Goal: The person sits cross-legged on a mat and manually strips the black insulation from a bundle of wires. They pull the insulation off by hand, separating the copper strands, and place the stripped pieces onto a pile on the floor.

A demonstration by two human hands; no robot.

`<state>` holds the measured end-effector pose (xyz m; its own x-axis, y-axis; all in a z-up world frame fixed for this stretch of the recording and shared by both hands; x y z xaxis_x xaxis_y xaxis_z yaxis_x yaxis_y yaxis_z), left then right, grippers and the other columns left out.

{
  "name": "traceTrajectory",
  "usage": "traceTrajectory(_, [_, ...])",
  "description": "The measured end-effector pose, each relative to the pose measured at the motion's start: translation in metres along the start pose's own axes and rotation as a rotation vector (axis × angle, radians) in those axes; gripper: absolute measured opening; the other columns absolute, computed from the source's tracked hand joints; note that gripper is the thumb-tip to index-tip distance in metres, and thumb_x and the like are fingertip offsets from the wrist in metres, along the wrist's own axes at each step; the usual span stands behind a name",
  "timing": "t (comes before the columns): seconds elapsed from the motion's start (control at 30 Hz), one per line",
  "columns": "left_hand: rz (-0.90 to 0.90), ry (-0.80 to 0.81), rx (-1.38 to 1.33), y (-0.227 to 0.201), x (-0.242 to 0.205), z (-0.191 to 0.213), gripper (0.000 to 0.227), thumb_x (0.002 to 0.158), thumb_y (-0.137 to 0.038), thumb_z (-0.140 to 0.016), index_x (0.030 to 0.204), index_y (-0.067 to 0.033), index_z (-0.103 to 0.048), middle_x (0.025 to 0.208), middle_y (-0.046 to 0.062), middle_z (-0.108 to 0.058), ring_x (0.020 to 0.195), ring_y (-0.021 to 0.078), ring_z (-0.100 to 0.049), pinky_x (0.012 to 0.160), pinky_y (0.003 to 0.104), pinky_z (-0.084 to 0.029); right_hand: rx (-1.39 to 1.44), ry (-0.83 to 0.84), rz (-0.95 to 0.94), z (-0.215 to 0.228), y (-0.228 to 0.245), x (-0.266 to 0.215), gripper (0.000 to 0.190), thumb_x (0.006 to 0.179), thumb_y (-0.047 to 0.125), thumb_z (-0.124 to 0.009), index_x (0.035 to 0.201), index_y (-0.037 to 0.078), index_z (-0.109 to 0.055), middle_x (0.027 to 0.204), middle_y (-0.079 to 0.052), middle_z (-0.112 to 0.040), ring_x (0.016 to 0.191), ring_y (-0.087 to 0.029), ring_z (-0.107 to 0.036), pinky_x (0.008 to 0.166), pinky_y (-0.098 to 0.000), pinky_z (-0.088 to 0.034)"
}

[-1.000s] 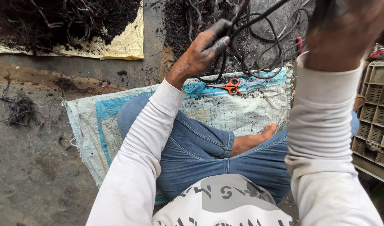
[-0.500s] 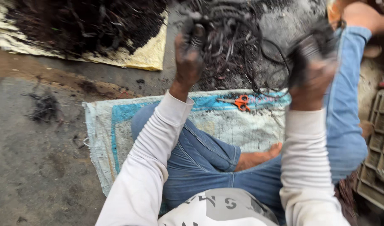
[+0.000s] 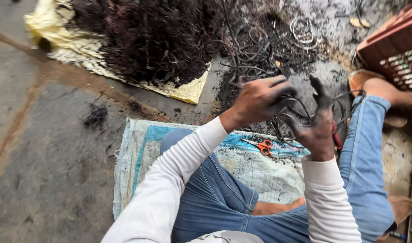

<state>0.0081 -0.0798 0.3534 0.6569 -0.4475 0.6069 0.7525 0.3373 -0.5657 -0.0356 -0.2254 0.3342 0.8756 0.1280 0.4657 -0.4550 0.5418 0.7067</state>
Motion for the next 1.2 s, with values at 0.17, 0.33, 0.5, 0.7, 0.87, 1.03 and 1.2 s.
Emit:
traceTrajectory(0.17, [-0.16,-0.018,-0.261,-0.057,0.041,0.008,0.02,0.098,-0.021,-0.068,0.116,-0.0126,-0.066,0.114,0.004,-0.069,0.103,0.0247,-0.073,0.089,0.036,-0.061,0.429,0.002,0.024,0.004,-0.01,0.017,0.087,0.089,0.019,-0.084,0.157,0.006,-0.032,0.136,-0.009,-0.054,0.125,-0.018,-0.056,0.11,-0.0311,-0.048])
traceTrajectory(0.33, [-0.331,-0.073,-0.212,-0.123,0.099,0.023,0.022,0.096,-0.018,-0.073,0.117,-0.0151,-0.067,0.111,0.004,-0.069,0.105,0.0241,-0.073,0.095,0.037,-0.06,0.699,-0.152,0.171,0.056,-0.004,0.042,0.04,0.11,0.0,-0.068,0.143,0.007,-0.046,0.131,-0.005,-0.053,0.124,-0.014,-0.052,0.112,-0.0283,-0.043])
traceTrajectory(0.5, [-0.776,-0.167,-0.147,-0.202,0.135,0.053,0.033,0.093,-0.014,-0.076,0.123,-0.0183,-0.061,0.114,0.004,-0.064,0.103,0.0271,-0.07,0.088,0.038,-0.06,0.738,-0.32,0.351,0.137,0.038,0.054,0.022,0.115,0.012,-0.059,0.135,0.005,-0.054,0.126,-0.006,-0.061,0.117,-0.015,-0.057,0.104,-0.0286,-0.047])
traceTrajectory(0.7, [-0.638,-0.133,0.158,-0.151,0.12,0.039,0.012,0.102,-0.025,-0.067,0.113,-0.0187,-0.064,0.099,0.002,-0.069,0.085,0.0245,-0.074,0.074,0.041,-0.06,0.825,-0.211,0.143,0.151,0.02,0.031,0.013,0.12,0.015,-0.059,0.116,0.003,-0.063,0.081,-0.001,-0.058,0.063,-0.008,-0.05,0.056,-0.0221,-0.038])
traceTrajectory(0.87, [-0.277,-0.086,0.334,-0.068,0.065,-0.01,0.021,0.11,-0.035,-0.056,0.107,-0.0162,-0.063,0.094,0.002,-0.068,0.077,0.0198,-0.069,0.066,0.039,-0.057,0.799,-0.227,0.007,0.096,-0.029,0.01,0.013,0.11,0.008,-0.057,0.101,0.005,-0.065,0.083,0.003,-0.057,0.07,-0.009,-0.049,0.063,-0.0243,-0.038])
traceTrajectory(1.03, [-0.14,-0.039,0.473,-0.023,0.015,-0.027,0.017,0.103,-0.029,-0.059,0.104,-0.0161,-0.071,0.088,0.002,-0.065,0.081,0.0204,-0.064,0.076,0.04,-0.048,0.672,-0.141,-0.16,0.057,-0.057,-0.023,0.015,0.111,0.015,-0.058,0.103,0.006,-0.066,0.078,0.003,-0.058,0.066,-0.006,-0.048,0.058,-0.0208,-0.037])
traceTrajectory(1.2, [-0.073,0.064,0.503,0.0,-0.003,-0.031,0.014,0.094,-0.025,-0.066,0.102,-0.0188,-0.075,0.092,-0.001,-0.07,0.086,0.0199,-0.064,0.08,0.039,-0.046,0.667,-0.169,-0.247,0.041,-0.087,-0.05,0.019,0.109,0.017,-0.057,0.107,0.005,-0.072,0.076,0.003,-0.059,0.064,-0.006,-0.049,0.057,-0.0209,-0.036])
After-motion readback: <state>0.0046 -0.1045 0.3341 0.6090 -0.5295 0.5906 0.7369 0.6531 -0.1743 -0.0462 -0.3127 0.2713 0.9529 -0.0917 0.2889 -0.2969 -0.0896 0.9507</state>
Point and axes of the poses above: each hand's wrist, its own x-axis towards the middle knuckle, its own z-axis out of the back of the hand, y = z × x, the point moved 9 cm from there along x, towards the middle knuckle
